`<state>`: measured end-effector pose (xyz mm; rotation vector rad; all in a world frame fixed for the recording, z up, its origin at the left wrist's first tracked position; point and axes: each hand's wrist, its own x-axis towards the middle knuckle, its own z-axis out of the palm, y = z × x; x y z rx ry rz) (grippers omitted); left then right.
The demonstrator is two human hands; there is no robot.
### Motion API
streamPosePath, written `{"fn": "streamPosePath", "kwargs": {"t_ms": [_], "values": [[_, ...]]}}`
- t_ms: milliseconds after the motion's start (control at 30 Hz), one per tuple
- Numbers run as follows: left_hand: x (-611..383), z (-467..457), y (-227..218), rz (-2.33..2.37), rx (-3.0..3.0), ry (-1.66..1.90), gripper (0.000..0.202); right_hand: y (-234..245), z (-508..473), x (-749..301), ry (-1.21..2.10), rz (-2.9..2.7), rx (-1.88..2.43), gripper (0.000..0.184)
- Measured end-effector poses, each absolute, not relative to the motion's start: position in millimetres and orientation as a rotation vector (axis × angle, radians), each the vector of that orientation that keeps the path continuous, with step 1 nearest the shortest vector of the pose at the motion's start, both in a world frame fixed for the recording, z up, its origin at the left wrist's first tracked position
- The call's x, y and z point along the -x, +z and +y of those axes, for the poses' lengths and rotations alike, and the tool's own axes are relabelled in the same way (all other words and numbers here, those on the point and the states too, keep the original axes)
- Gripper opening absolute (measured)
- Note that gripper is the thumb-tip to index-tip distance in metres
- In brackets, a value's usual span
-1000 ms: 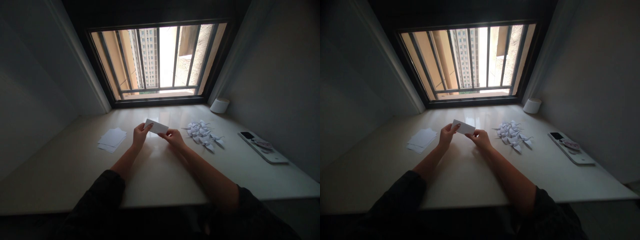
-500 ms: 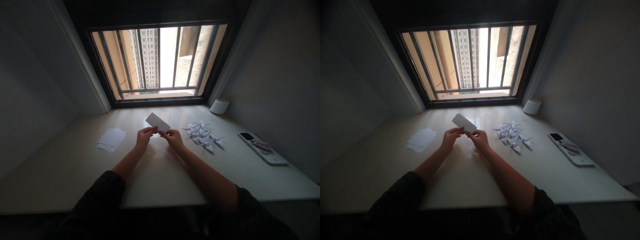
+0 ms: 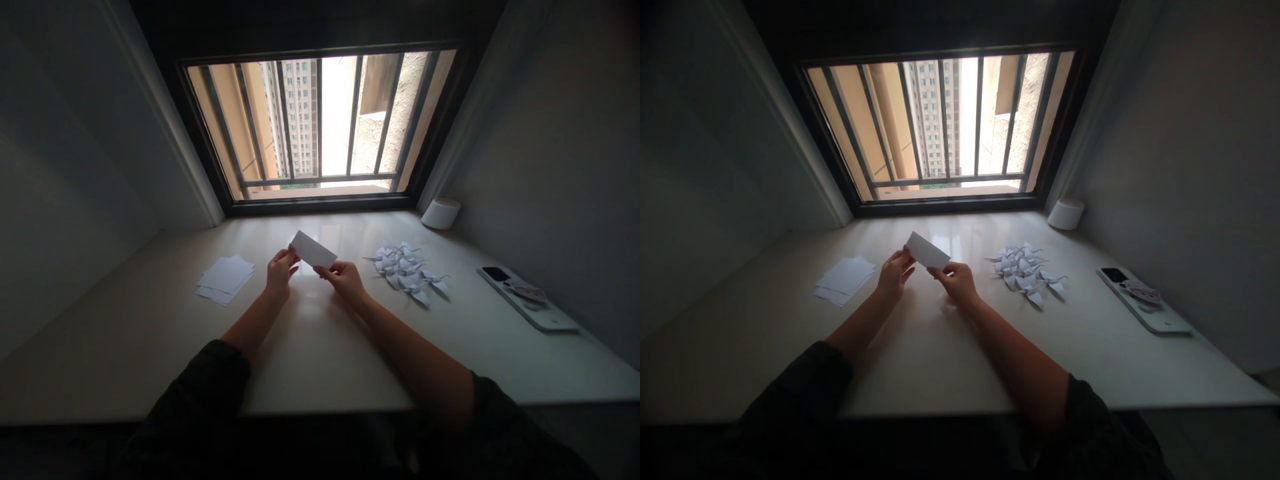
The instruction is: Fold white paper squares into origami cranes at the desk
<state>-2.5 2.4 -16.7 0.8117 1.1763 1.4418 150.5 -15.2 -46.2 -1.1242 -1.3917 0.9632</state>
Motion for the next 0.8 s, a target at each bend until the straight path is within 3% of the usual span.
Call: {"fn": "streamPosePath", "kwargs": {"t_ms": [233, 500, 800], "values": [[0.9, 3.2, -23.2, 1.135, -0.731, 1.445, 0.036, -49.5, -14.3, -148.9, 0.95, -1.435, 1.133, 0.034], [4.2, -0.6, -16.1, 1.295, -1.294, 1.544, 0.031, -46.4, -3.7, -162.4, 0.885, -1.274, 1.179, 0.04], [-0.1, -1.4, -18.5, 1.242, -1.234, 1.42, 0.035, -47.2, -0.1, -164.1, 0.936, -1.044, 1.121, 0.038]]}}
